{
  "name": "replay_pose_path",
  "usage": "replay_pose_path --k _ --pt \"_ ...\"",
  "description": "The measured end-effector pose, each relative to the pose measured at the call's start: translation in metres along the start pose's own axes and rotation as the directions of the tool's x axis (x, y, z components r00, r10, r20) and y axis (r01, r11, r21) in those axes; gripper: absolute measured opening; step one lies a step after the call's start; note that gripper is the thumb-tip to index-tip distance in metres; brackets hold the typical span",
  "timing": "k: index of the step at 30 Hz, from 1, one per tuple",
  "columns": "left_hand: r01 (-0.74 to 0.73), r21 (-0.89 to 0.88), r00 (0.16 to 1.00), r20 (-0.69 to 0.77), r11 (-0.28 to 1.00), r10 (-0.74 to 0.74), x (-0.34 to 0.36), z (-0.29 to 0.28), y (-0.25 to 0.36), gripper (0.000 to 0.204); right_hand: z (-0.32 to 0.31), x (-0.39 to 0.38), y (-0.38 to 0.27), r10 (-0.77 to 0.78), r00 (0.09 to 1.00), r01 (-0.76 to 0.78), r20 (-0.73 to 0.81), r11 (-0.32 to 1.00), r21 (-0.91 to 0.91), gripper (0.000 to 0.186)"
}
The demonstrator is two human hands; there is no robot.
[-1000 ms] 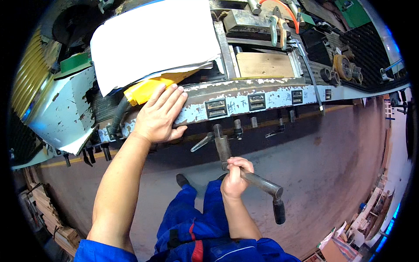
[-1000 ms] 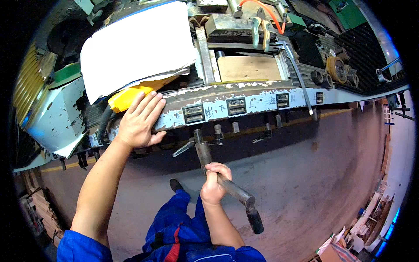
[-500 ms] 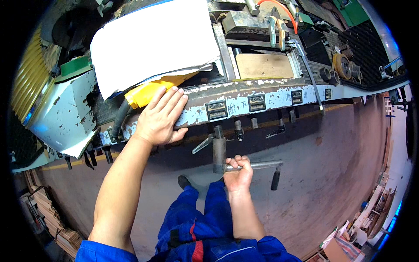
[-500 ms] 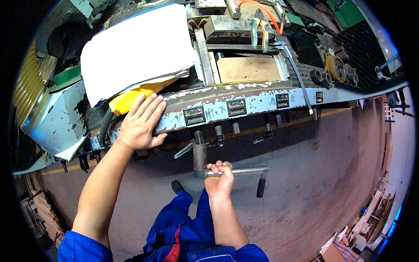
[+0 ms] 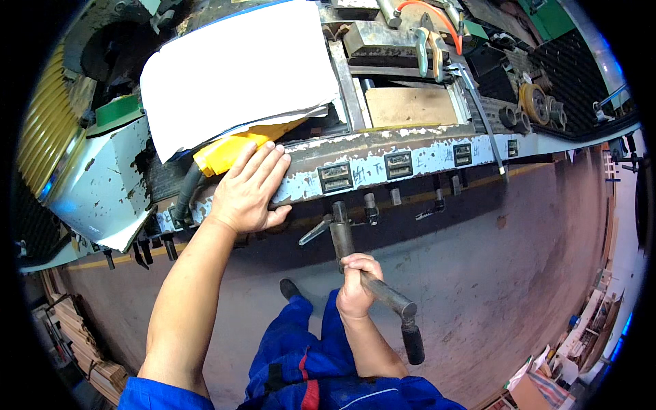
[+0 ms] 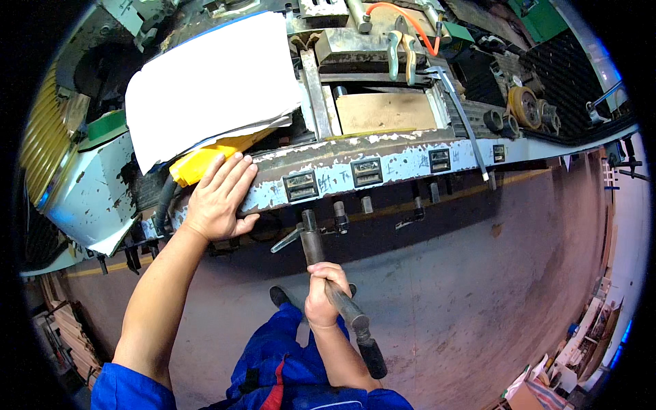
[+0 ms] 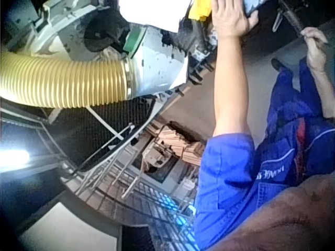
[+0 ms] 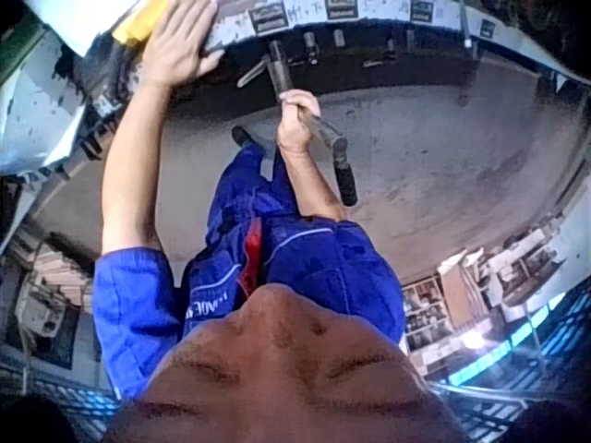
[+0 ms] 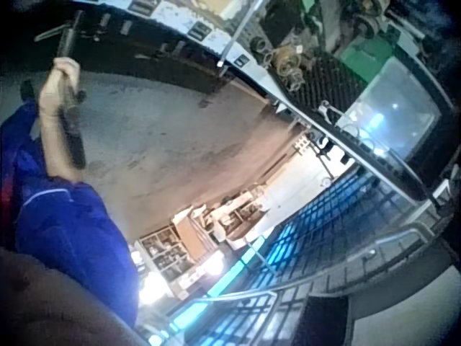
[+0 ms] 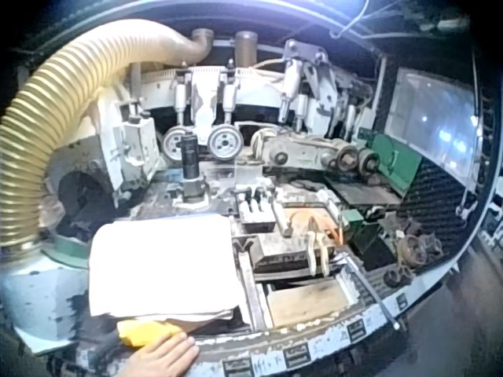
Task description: The person uses a dial indicator to measure a component on a large industrial machine. They then retrieve a document from a nearby storage area and place it on the machine. Finally, they use a T-handle wrench to turn a lever on the machine's side.
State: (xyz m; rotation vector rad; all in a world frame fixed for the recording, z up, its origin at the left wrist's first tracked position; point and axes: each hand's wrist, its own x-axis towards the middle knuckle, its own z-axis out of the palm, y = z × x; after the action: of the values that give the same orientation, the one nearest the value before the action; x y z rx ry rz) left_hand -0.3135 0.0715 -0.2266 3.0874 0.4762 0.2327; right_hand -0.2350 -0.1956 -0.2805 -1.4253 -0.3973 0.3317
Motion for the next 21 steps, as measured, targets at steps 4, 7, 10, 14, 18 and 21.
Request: replay_pose_path --k 4,7,10,14,18,21 --pt "0.003 -0.007 1.000 0.006 1.000 -0.003 -0.001 0.002 0.001 0.084 -0.008 0.008 0.000 0.243 0.955 -0.192 -0.170 0.943 0.270 0.023" --pt "0.007 -0.004 1.000 -0.002 1.000 -0.007 -0.001 0.001 0.000 0.084 -0.022 0.023 -0.006 0.505 0.852 -0.365 -0.141 0.764 0.532 0.024" --pt "0.004 -0.021 1.000 0.010 1.000 -0.004 0.000 0.001 0.001 0.084 -0.035 0.031 -0.003 0.638 0.764 -0.417 -0.101 0.607 0.676 0.024" --pt "-0.004 -0.021 1.000 -0.004 1.000 0.004 0.000 0.001 0.000 0.084 -0.039 0.039 0.004 0.682 0.727 -0.449 -0.085 0.565 0.692 0.023" --pt "-0.003 -0.012 1.000 0.019 1.000 0.003 0.000 -0.001 0.002 0.086 -0.038 0.047 0.004 0.745 0.663 -0.491 -0.073 0.507 0.709 0.024" --pt "-0.005 -0.006 1.000 0.029 1.000 0.005 0.000 0.000 0.002 0.087 -0.030 0.041 -0.008 0.742 0.663 -0.459 -0.097 0.506 0.731 0.024"
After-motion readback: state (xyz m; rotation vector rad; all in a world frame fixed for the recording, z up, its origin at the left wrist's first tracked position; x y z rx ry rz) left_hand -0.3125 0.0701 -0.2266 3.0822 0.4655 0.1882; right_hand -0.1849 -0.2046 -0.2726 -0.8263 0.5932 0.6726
